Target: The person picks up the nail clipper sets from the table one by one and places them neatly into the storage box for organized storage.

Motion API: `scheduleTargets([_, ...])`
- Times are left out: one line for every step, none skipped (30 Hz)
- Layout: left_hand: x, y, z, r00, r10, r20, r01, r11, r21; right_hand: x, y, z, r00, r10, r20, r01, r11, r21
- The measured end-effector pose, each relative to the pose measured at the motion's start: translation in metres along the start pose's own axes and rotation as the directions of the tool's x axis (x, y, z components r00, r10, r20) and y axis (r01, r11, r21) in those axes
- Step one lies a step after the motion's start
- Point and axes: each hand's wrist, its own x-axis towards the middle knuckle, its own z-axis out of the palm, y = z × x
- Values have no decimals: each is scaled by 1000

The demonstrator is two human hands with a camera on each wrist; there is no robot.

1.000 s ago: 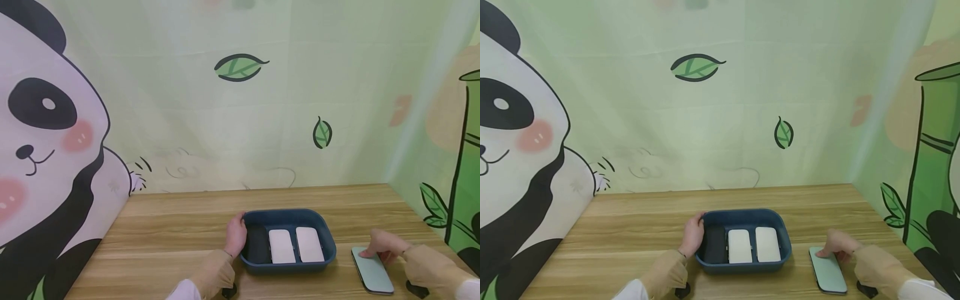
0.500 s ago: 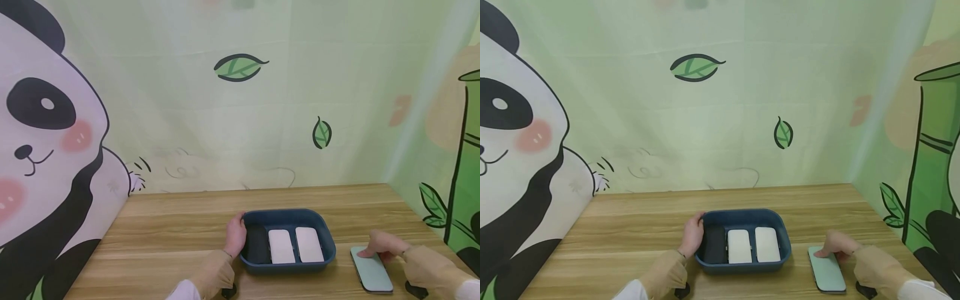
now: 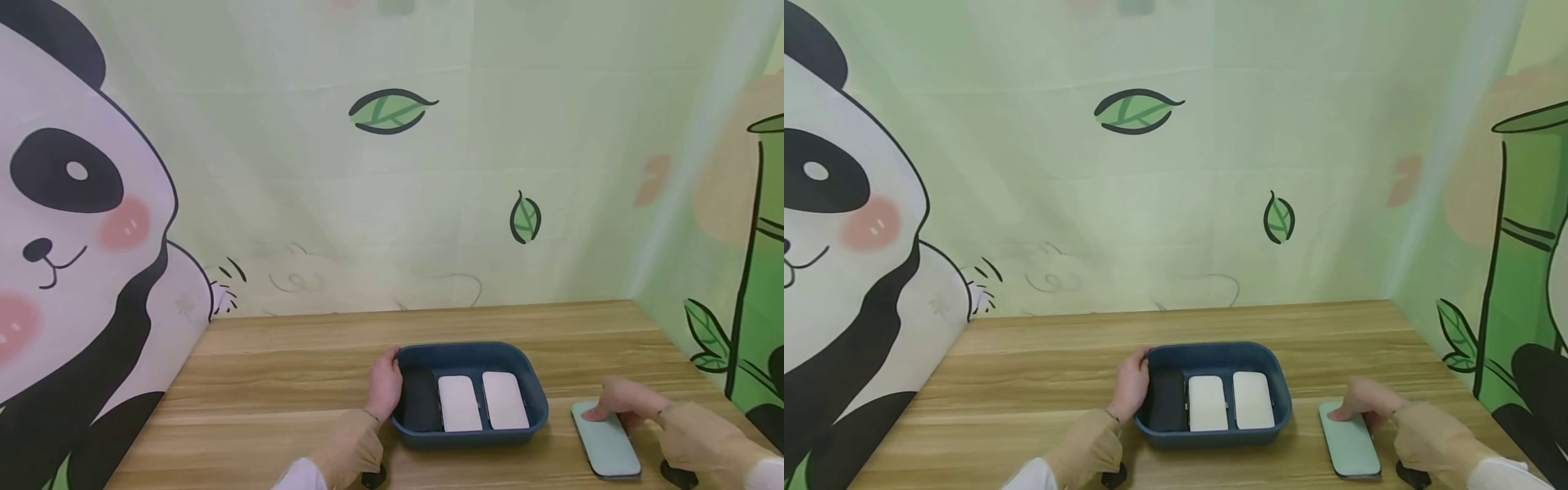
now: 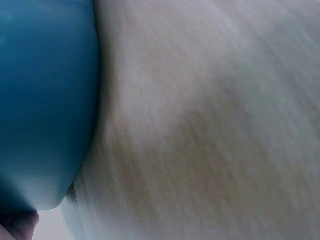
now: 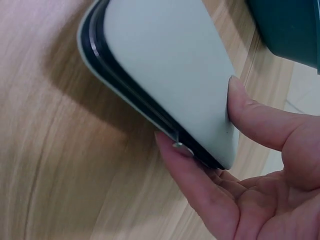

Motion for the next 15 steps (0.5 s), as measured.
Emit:
scheduleTargets([0, 0, 0, 1000, 2, -1, -2, 1000, 4, 0, 0, 0, 1000, -3, 2, 3, 1000, 9])
scheduleTargets([0, 0, 0, 1000, 3, -4, -3, 1000, 6, -1, 0, 1, 1000, -4, 4, 4, 1000, 15])
scheduleTargets([0, 0, 0, 1000, 3, -6, -3, 1000, 10, -1, 0, 1, 1000, -9, 4, 9, 1000, 17])
scheduleTargets([0, 0, 1, 1000, 4, -9, -4, 1000, 13, -1, 0, 1, 1000, -12, 3, 12, 1000, 16])
scheduleTargets([0, 0, 1, 1000, 5, -12, -5, 1000, 15, -1, 1, 2, 1000, -18, 2, 18, 1000, 13])
scheduleTargets([0, 0, 1, 1000, 6, -14, -6, 1000, 17, -1, 1, 2, 1000, -21, -1, 21, 1000, 4])
scheduleTargets([-1, 0, 1, 1000, 6, -15, -6, 1000, 19, -1, 1, 2, 1000, -25, -3, 25, 1000, -2])
scheduleTargets([-1, 0, 1, 1000, 6, -16, -6, 1000, 20, -1, 1, 2, 1000, -27, -6, 27, 1000, -14])
scheduleTargets([-1, 0, 1, 1000, 6, -17, -6, 1000, 21, -1, 1, 2, 1000, -29, -11, 29, 999, -25])
scheduleTargets([-1, 0, 0, 1000, 6, -18, -6, 1000, 21, 0, 2, 2, 999, -29, -16, 29, 999, -32])
scheduleTargets([-1, 0, 0, 1000, 9, -18, -8, 1000, 21, 0, 2, 3, 999, -31, -21, 30, 999, -40])
scheduleTargets([-1, 0, 0, 1000, 8, -19, -8, 1000, 21, 0, 2, 3, 999, -31, -23, 30, 999, -36])
scheduleTargets([-1, 0, 0, 1000, 9, -18, -8, 1000, 21, 0, 2, 3, 999, -32, -24, 31, 999, -26])
scheduleTargets([-2, 1, -1, 1000, 7, -18, -7, 1000, 20, 0, 2, 3, 999, -30, -26, 30, 999, -18])
scheduleTargets([-2, 1, -1, 1000, 8, -18, -8, 1000, 23, 0, 2, 3, 999, -32, -28, 32, 999, -11])
